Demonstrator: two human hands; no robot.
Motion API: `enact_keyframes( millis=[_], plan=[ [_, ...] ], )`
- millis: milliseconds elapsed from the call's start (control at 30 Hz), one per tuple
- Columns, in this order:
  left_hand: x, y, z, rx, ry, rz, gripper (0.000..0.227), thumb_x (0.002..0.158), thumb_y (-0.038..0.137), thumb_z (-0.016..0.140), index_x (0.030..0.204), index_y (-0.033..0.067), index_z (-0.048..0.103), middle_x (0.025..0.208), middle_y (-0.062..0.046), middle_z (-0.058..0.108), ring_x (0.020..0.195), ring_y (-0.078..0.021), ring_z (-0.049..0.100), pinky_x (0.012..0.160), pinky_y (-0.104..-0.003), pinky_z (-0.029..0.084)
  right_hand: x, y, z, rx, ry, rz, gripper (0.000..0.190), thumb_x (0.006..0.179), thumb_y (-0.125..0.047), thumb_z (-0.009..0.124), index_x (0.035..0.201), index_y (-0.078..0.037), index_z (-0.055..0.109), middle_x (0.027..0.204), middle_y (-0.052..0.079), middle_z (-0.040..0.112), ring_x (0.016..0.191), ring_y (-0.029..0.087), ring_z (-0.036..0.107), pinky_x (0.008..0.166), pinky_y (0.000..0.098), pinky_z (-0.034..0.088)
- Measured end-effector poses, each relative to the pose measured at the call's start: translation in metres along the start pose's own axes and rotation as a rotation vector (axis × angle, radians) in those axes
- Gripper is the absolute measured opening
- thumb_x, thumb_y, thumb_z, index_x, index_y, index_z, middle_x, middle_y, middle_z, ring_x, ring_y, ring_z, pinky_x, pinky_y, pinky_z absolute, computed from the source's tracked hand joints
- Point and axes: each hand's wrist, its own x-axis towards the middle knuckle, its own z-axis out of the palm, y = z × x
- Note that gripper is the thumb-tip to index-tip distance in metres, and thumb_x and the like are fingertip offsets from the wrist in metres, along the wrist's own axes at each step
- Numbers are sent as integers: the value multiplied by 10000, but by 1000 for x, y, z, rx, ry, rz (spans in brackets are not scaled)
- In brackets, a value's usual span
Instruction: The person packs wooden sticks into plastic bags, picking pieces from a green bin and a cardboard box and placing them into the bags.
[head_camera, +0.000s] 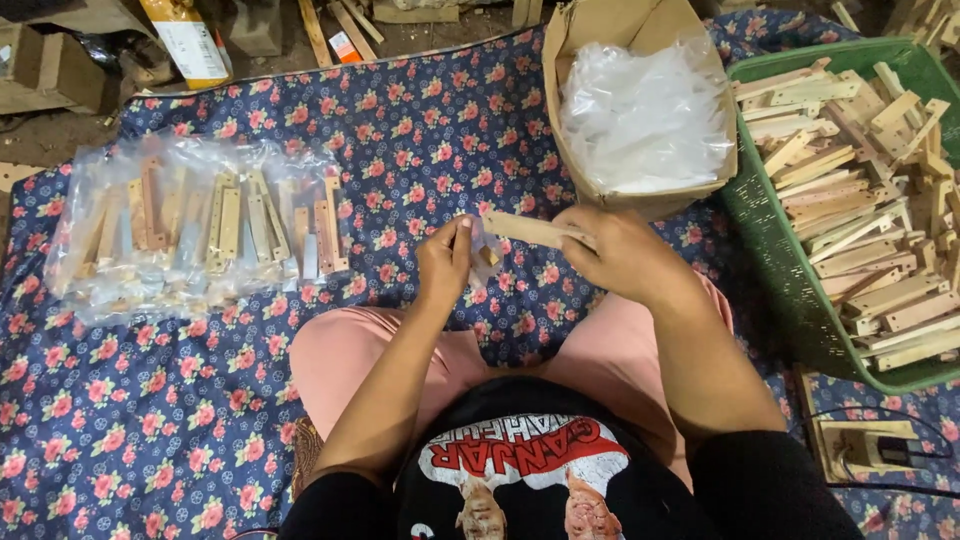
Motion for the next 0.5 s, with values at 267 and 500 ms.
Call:
enact_keyframes(
  millis=[267,500],
  plan=[
    [-12,17,14,16,4,20,235,1020,167,604,1098,51,793,904,-194,769,890,-388,734,745,-444,595,7,-13,10,-65,-49,1,205,917,-186,655,1048,-79,770,870,191,769,820,390,744,716,465,608],
    [-12,35,15,-7,-80,47,234,1023,209,594,1062,85,788,717,-130,755,823,-338,751,775,-432,602,41,29,70,-164,23,-190,168,890,-253,664,788,-123,693,769,108,749,769,340,726,693,458,596]
  ],
)
